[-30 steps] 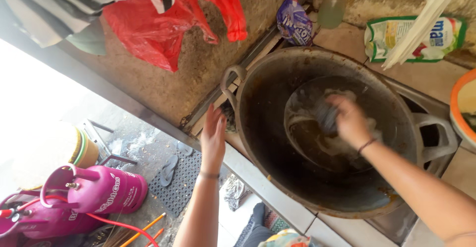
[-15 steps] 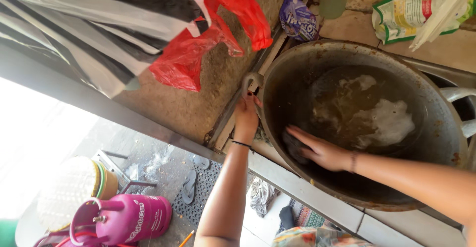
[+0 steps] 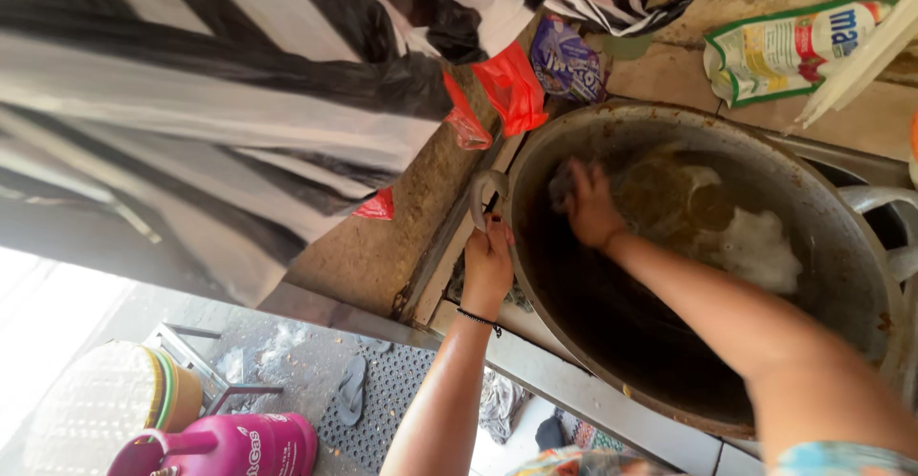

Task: The person washes a large metal pot in a kitchen sink using a red spatula, a green scouring pad, and running water. They scrub the interior and exterior surfaces, rinse the pot thoroughly, and then wipe the sink area with a cloth.

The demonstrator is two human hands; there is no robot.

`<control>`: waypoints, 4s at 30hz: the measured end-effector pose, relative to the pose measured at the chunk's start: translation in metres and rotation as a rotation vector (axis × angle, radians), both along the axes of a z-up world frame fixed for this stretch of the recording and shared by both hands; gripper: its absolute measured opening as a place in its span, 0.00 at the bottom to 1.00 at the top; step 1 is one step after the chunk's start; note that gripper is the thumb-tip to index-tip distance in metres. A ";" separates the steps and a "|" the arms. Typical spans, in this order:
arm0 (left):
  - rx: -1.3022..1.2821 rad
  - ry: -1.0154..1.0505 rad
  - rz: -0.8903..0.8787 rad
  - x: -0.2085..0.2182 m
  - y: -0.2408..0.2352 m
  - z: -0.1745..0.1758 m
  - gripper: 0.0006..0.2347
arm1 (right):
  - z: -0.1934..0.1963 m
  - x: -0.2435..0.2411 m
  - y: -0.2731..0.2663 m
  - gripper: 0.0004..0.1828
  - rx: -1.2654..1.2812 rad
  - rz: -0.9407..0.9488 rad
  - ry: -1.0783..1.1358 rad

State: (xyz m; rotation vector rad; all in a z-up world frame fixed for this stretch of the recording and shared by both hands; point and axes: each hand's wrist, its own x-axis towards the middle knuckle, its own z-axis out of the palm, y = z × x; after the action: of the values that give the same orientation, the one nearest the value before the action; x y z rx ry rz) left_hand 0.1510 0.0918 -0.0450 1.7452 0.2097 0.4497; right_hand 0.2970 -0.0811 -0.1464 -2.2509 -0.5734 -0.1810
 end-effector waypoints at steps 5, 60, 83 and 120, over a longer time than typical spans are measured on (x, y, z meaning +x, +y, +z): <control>0.006 0.010 0.011 -0.004 -0.002 0.003 0.15 | 0.026 -0.076 -0.003 0.38 0.119 0.566 0.242; 0.126 0.034 -0.004 -0.005 0.006 0.002 0.17 | 0.026 0.114 -0.024 0.38 -0.064 -0.176 -0.240; 0.081 0.106 0.061 0.000 -0.002 -0.023 0.19 | 0.005 0.092 -0.168 0.46 -0.773 -0.475 0.250; -0.304 -0.189 0.371 0.039 0.000 -0.037 0.26 | 0.067 -0.095 0.015 0.36 0.104 0.527 0.220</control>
State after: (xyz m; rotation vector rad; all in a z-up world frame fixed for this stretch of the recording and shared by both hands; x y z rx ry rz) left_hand 0.1899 0.0922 -0.0823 1.3569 0.4459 0.8052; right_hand 0.2021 -0.0659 -0.0795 -1.9121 -0.9832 0.2920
